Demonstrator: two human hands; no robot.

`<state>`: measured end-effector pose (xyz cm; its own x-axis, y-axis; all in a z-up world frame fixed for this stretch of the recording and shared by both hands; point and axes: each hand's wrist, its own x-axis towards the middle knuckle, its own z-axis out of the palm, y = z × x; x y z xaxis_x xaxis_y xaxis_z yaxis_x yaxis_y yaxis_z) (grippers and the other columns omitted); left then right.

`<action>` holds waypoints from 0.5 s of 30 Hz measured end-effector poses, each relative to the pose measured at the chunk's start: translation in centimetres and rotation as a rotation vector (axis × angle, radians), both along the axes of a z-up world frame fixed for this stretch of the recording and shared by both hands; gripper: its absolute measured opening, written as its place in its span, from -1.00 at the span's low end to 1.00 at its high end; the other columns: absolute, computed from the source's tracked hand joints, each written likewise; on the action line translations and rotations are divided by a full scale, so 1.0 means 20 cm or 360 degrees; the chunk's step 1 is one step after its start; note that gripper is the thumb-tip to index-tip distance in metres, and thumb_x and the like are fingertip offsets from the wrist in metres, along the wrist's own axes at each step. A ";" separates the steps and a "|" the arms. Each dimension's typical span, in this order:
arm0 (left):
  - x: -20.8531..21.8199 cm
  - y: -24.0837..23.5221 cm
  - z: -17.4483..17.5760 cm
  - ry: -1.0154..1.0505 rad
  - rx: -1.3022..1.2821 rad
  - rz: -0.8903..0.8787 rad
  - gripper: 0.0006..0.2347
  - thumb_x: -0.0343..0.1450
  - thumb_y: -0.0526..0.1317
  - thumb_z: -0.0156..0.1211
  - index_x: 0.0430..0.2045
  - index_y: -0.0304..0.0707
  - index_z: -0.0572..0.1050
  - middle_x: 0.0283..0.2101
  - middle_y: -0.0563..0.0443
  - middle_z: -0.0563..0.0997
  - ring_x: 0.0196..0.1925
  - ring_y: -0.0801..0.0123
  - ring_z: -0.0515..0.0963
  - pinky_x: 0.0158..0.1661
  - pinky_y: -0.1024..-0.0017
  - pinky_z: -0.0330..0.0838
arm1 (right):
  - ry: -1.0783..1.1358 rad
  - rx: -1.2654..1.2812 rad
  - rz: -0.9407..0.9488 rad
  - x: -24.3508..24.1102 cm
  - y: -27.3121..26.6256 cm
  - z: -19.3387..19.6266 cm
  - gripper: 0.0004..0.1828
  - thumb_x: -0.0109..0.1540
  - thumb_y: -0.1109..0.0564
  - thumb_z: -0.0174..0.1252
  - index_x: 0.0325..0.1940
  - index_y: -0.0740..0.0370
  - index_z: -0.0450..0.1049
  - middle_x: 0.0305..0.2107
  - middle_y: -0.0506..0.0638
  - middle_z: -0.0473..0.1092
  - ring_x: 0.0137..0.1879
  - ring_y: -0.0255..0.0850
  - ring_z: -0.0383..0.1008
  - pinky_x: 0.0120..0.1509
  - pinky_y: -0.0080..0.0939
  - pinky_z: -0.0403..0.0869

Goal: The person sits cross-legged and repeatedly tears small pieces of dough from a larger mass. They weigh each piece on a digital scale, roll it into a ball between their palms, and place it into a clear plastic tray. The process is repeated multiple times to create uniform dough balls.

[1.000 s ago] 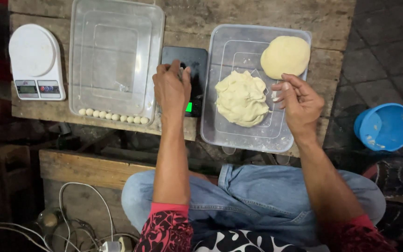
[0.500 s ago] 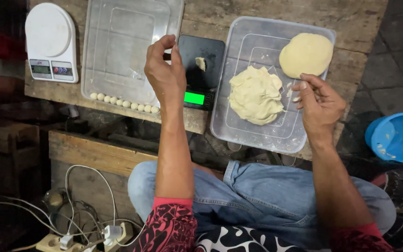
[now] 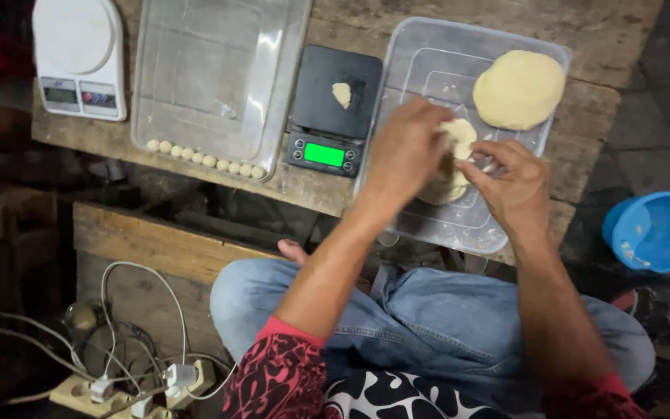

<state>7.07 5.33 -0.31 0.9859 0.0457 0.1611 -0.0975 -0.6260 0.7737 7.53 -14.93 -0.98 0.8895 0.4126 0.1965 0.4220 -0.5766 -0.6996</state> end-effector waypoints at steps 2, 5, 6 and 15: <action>-0.01 -0.07 -0.03 0.0080 0.0051 -0.0046 -0.78 0.32 -0.35 0.22 -0.17 -0.20 0.60 -0.13 -0.09 0.57 -0.06 -0.03 0.55 -0.07 0.10 0.43 | 0.0056 0.0026 -0.0012 -0.01 0.00 0.00 -0.77 0.28 0.28 0.43 0.01 0.36 0.64 -0.21 0.12 0.54 -0.24 -0.17 0.48 -0.06 -0.22 0.46; -0.04 -0.12 -0.02 0.0140 0.0175 -0.0140 -0.81 0.37 -0.31 0.16 -0.16 -0.18 0.56 -0.13 -0.12 0.52 -0.09 -0.10 0.52 -0.20 0.00 0.46 | 0.0377 0.0240 -0.0207 -0.01 -0.01 -0.08 -0.75 0.31 0.33 0.33 0.08 0.33 0.58 -0.23 0.06 0.51 -0.19 -0.27 0.47 -0.01 -0.35 0.46; -0.05 -0.13 -0.01 0.0120 0.0250 -0.0188 -0.83 0.40 -0.28 0.18 -0.16 -0.20 0.54 -0.17 -0.14 0.50 -0.12 -0.12 0.52 -0.27 -0.01 0.48 | 0.0648 0.0427 -0.0388 -0.01 -0.01 -0.11 -0.69 0.31 0.35 0.31 0.14 0.31 0.53 -0.24 0.00 0.49 -0.15 -0.38 0.45 0.01 -0.47 0.47; -0.05 -0.17 -0.12 0.0039 0.0180 -0.0155 -0.87 0.37 -0.30 0.20 -0.25 -0.17 0.57 -0.23 -0.05 0.51 -0.18 -0.04 0.53 -0.41 0.02 0.46 | 0.0272 0.0611 -0.0435 -0.05 0.03 0.03 -0.81 0.33 0.39 0.50 -0.05 0.39 0.60 -0.24 0.10 0.56 -0.19 -0.32 0.50 -0.05 -0.44 0.49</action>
<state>6.04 1.99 -2.66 0.9884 -0.0673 0.1359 -0.1440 -0.6976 0.7019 6.58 -14.32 -0.48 0.9876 0.0867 0.1306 0.1524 -0.3375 -0.9289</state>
